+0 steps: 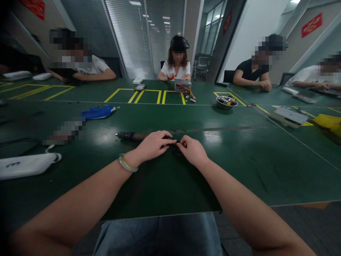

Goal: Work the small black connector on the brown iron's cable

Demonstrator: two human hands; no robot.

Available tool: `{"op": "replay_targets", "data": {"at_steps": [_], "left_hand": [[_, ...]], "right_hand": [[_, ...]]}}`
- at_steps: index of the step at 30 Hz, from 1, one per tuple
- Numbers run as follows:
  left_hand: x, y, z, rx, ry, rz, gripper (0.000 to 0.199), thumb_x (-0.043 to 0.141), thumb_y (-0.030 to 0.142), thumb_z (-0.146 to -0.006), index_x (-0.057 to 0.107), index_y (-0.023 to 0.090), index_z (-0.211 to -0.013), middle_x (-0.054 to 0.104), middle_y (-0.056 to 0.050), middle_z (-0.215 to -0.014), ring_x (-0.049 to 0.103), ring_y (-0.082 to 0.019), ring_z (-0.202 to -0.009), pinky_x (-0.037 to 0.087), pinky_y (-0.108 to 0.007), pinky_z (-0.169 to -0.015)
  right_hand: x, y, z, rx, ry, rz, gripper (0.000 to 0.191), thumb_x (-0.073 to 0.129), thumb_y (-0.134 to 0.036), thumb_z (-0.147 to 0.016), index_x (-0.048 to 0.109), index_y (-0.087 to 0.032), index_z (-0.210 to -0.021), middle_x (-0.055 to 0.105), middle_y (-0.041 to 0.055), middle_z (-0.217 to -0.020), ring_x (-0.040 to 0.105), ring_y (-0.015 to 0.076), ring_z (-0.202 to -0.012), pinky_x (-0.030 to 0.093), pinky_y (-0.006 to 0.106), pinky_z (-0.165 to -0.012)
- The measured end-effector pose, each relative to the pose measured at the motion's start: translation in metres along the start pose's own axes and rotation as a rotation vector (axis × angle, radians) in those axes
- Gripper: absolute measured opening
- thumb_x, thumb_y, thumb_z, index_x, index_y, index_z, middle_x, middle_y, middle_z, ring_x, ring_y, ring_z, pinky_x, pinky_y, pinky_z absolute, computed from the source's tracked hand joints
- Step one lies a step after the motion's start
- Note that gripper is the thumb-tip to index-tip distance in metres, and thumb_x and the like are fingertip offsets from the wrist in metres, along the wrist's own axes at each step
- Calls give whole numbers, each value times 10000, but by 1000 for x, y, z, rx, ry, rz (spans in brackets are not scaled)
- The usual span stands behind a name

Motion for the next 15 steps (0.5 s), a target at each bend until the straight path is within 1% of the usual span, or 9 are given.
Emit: {"op": "replay_targets", "data": {"at_steps": [5,8,11,13,15], "left_hand": [[-1,2,0,8,7,-12,371,545,202,-903,602,318,-1250,538,-48,-1225,514,-223,-1119,443,-412,-935],[-1,3,1,13,7,-17,370,534,198,-909,599,316,-1254,537,-50,-1231,513,-225,-1124,444,-414,-936],[-2,4,1,13,6,-24,373,529,192,-910,596,314,-1256,539,-50,-1235,512,-226,-1131,444,-416,-942],[-2,4,1,14,8,-26,376,527,189,-910,593,314,-1258,538,-48,-1245,511,-227,-1140,446,-417,-947],[-2,5,1,17,11,-24,373,525,187,-909,594,310,-1254,537,-47,-1259,511,-229,-1150,448,-419,-951]], "right_hand": [[5,6,-3,101,-44,-23,178,620,-349,-910,547,-190,-944,572,-42,-645,546,134,-612,304,237,-521],[6,6,-4,129,-63,-17,223,619,-344,-918,533,-179,-1042,589,-33,-666,569,144,-647,320,240,-529],[8,5,-6,135,-87,10,285,596,-335,-937,533,-169,-1160,624,-1,-735,593,157,-708,339,240,-559],[10,5,-7,129,-130,22,264,568,-341,-953,565,-184,-1166,646,18,-796,602,160,-734,348,241,-580],[12,6,-8,123,-171,17,229,545,-355,-963,604,-204,-1125,659,24,-847,609,160,-753,355,242,-595]]}}
Point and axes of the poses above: each hand's wrist, its own z-axis away from the middle knuckle, its own x-axis out of the palm, y = z × x, the point moved 5 cm from there along -z, towards the middle knuckle
